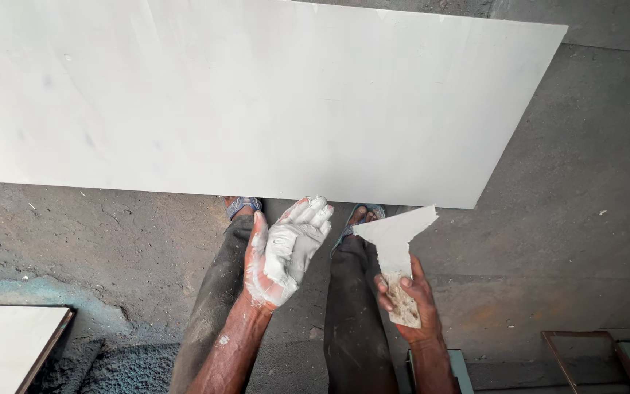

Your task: The person applies a white adhesive to the surface of a large white tile using a trowel. They repeatedly scoop adhesive from their left hand and spread it across the tile in smooth strokes.

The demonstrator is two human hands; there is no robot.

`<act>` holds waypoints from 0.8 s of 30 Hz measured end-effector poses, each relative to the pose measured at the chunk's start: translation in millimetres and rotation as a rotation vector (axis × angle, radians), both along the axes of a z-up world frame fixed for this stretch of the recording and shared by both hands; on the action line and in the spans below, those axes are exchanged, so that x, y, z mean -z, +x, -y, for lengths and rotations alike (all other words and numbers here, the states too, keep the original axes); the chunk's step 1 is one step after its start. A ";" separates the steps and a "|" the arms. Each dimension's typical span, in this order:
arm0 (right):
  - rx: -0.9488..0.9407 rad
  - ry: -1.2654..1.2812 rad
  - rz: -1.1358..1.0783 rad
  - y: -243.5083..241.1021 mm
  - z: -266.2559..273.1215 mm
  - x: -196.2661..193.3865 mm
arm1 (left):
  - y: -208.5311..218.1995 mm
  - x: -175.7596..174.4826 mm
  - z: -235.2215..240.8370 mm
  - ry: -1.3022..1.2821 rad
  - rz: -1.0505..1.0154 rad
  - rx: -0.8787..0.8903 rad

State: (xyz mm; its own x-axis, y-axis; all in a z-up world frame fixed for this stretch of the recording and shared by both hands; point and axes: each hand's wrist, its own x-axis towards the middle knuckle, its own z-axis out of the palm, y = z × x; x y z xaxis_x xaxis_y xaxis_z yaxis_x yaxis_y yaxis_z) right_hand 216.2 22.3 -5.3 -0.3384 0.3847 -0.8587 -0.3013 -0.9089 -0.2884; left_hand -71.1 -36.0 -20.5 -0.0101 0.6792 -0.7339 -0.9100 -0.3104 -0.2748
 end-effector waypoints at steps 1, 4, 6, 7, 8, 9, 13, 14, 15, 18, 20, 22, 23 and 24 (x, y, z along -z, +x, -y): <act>-0.261 0.123 0.238 -3.6 -17.1 6.6 | 3.0 6.6 -1.2 -0.054 -0.033 0.058; -1.004 1.007 0.672 -28.0 -67.8 31.0 | 15.4 21.0 0.4 -0.209 -0.089 0.223; -1.207 1.213 0.853 -56.9 -98.1 55.2 | 16.8 29.4 -0.2 -0.291 -0.114 0.279; -1.233 1.258 0.865 -72.3 -113.1 70.3 | 14.0 34.6 -1.2 -0.279 -0.140 0.295; -1.274 1.297 0.873 -82.3 -125.9 82.6 | 15.2 36.5 0.3 -0.274 -0.155 0.304; -1.299 1.323 0.874 -91.1 -137.2 96.4 | 16.4 39.4 1.3 -0.269 -0.170 0.313; -1.357 1.416 0.875 -105.1 -154.7 128.2 | 14.8 42.1 2.7 -0.271 -0.139 0.267; -1.360 1.452 0.879 -105.9 -159.2 132.9 | 15.0 42.5 0.5 -0.273 -0.129 0.260; -1.354 1.464 0.885 -105.8 -163.8 136.7 | 14.9 43.8 -1.9 -0.275 -0.119 0.254; -1.351 1.469 0.886 -102.5 -169.5 142.1 | 16.1 43.7 -3.7 -0.306 -0.063 0.233; -1.354 1.457 0.889 -101.3 -174.5 144.7 | 15.6 44.6 -5.2 -0.298 -0.031 0.212; -1.381 1.419 0.882 -101.1 -177.7 145.9 | 15.4 45.2 -6.4 -0.295 -0.022 0.212; -1.394 1.399 0.878 -101.2 -178.1 145.9 | 14.8 45.0 -6.3 -0.297 -0.029 0.224; -1.393 1.413 0.875 -101.8 -178.2 146.2 | 13.9 45.2 -6.4 -0.299 -0.036 0.236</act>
State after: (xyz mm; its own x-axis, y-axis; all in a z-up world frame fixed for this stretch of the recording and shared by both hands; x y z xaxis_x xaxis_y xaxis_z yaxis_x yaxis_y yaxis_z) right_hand 114.3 200.5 -151.5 -0.6716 0.6513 -0.3532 0.7333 0.5161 -0.4427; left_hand -57.3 -29.6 -65.7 0.0914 0.4218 -0.9021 -0.9735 -0.1528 -0.1701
